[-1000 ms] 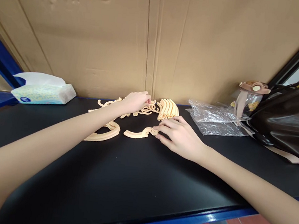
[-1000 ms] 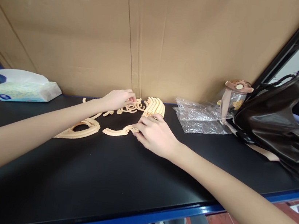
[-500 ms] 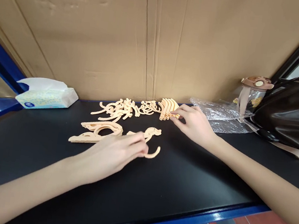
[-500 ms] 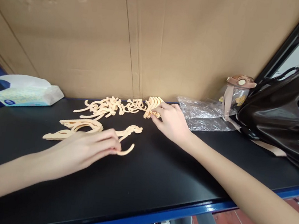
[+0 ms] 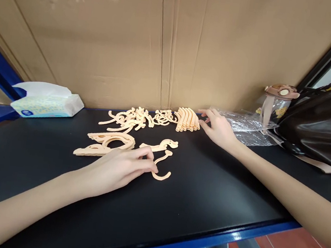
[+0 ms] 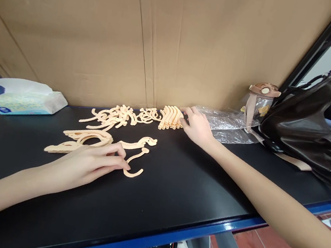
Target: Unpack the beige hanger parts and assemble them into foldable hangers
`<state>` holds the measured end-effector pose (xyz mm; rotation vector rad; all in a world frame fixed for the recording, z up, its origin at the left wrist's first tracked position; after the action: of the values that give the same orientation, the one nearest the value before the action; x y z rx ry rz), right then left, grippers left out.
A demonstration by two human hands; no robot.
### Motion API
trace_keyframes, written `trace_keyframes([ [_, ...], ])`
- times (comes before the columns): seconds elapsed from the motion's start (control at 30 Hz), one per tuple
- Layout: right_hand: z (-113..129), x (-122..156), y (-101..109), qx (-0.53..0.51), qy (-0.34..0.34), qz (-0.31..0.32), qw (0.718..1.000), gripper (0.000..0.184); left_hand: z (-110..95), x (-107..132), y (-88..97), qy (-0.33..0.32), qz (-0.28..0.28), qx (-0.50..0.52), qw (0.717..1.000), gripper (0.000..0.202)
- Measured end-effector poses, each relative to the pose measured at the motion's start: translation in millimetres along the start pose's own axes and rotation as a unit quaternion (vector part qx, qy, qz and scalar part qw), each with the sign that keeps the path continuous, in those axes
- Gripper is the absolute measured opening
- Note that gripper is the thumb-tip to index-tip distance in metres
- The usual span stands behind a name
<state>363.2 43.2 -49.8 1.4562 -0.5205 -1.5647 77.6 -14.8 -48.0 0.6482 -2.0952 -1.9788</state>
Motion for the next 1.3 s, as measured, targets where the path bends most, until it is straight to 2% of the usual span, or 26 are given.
trace_keyframes([
  [0.13, -4.4, 0.0, -11.3, 0.005, 0.013, 0.018, 1.000, 0.033, -1.4, 1.8, 0.0, -0.014, -0.012, -0.020, 1.000, 0.029],
  [0.33, 1.2, 4.0, -25.8, 0.001, 0.039, 0.041, 0.998, 0.042, -5.9, 4.1, -5.0, -0.029, -0.024, -0.051, 0.998, 0.028],
  [0.57, 0.1, 3.9, -31.6, -0.012, 0.038, 0.057, 0.998, 0.050, -9.4, 4.5, -6.1, -0.031, -0.047, -0.059, 0.997, 0.032],
  [0.63, -2.0, 2.2, -30.4, -0.037, 0.007, 0.053, 0.998, 0.051, -9.3, 3.8, -4.7, -0.027, -0.061, -0.056, 0.996, 0.032],
  [0.8, -14.0, -15.6, -20.4, -0.048, -0.133, 0.068, 0.988, 0.051, -9.1, 2.3, -5.4, -0.020, -0.088, -0.033, 0.995, 0.030],
  [0.93, -17.8, -41.8, -13.8, -0.027, -0.171, 0.112, 0.979, 0.057, -8.9, 3.4, -6.3, -0.020, -0.104, -0.026, 0.994, 0.028],
  [1.07, -16.1, -58.4, -20.7, -0.038, -0.216, 0.173, 0.960, 0.063, -9.7, 4.7, -3.5, -0.019, -0.116, -0.035, 0.992, 0.027],
  [1.17, -14.3, -62.0, -29.5, -0.062, -0.237, 0.205, 0.948, 0.052, -11.3, 4.6, -1.3, -0.020, -0.114, -0.032, 0.993, 0.025],
  [1.3, -13.5, -64.3, -34.5, -0.076, -0.252, 0.216, 0.940, 0.034, -13.0, 4.0, -0.2, -0.026, -0.111, -0.036, 0.993, 0.025],
])
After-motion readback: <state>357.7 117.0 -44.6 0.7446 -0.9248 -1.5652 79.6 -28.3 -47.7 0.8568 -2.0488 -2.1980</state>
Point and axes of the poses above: each hand's wrist, its own x-axis away from the middle knuckle, its own y-axis out of the back of the hand, z = x × y, the point moved 3 cm from there along -x, towards the middle knuckle
